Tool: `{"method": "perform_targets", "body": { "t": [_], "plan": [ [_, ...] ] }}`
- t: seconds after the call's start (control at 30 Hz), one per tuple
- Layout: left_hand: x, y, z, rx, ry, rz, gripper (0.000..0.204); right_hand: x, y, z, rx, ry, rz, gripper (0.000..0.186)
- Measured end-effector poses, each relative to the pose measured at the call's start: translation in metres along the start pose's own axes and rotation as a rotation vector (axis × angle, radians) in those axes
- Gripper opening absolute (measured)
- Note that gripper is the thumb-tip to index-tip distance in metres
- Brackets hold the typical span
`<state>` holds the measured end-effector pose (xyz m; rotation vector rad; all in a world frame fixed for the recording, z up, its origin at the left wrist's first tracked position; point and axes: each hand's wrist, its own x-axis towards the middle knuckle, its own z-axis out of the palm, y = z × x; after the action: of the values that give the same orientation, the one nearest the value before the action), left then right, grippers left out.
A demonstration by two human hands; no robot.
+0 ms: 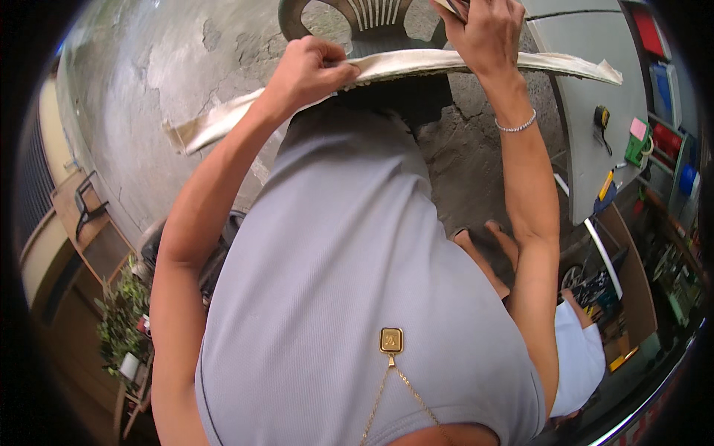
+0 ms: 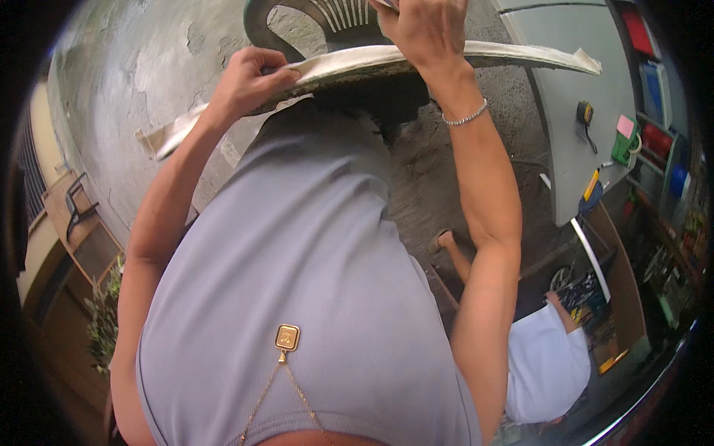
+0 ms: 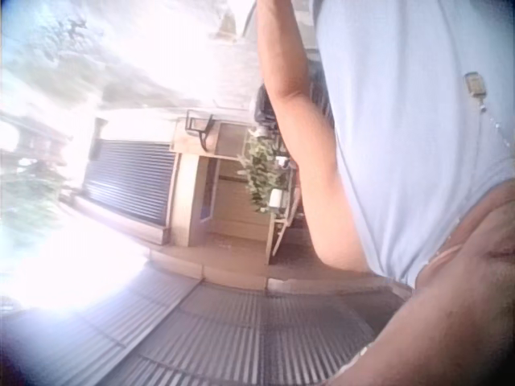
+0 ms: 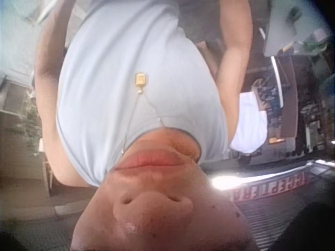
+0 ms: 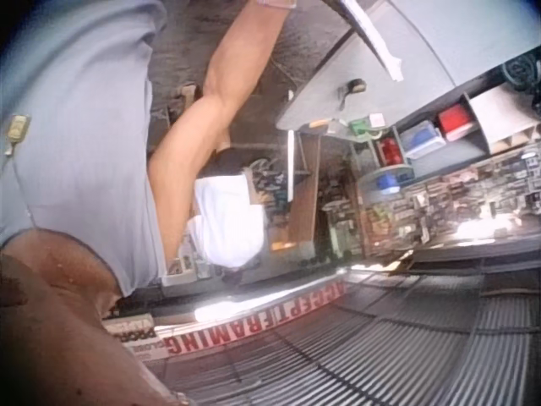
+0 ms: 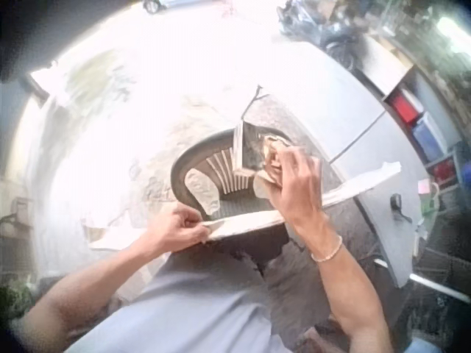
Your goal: The person staples a white fabric strip along the curved edge of a large board using a handheld stapler. The board is held over a plastic chair while the person repeatedly positions and fires the stapler along the perimeter.
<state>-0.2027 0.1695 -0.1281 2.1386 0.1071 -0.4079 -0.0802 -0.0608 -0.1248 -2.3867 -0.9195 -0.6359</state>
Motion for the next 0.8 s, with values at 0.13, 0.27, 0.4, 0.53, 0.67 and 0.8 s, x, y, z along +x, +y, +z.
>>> {"method": "perform_targets", "body": {
  "t": [0.13, 0.27, 0.4, 0.53, 0.67, 0.8],
  "plan": [
    [0.003, -0.010, 0.000, -0.104, -0.190, -0.105, 0.028, 0.005, -0.043, -0.053, -0.025, -0.095, 0.013, 0.040],
    [0.000, -0.014, 0.004, -0.186, -0.313, -0.161, 0.030, -0.015, -0.104, -0.116, 0.221, -0.431, 0.422, 0.045],
    [-0.001, -0.013, 0.003, -0.270, -0.387, -0.165, 0.033, -0.050, -0.161, -0.125, 0.366, -0.688, 0.944, 0.048],
    [0.002, -0.021, 0.005, -0.341, -0.411, -0.137, 0.033, -0.067, -0.192, -0.108, 0.446, -0.762, 1.220, 0.048],
    [0.001, -0.023, 0.008, -0.382, -0.449, -0.153, 0.033, -0.061, -0.201, -0.101, 0.442, -0.781, 1.291, 0.046],
    [0.004, -0.021, 0.008, -0.401, -0.457, -0.171, 0.033, -0.058, -0.204, -0.098, 0.436, -0.777, 1.318, 0.045]
  ]
}}
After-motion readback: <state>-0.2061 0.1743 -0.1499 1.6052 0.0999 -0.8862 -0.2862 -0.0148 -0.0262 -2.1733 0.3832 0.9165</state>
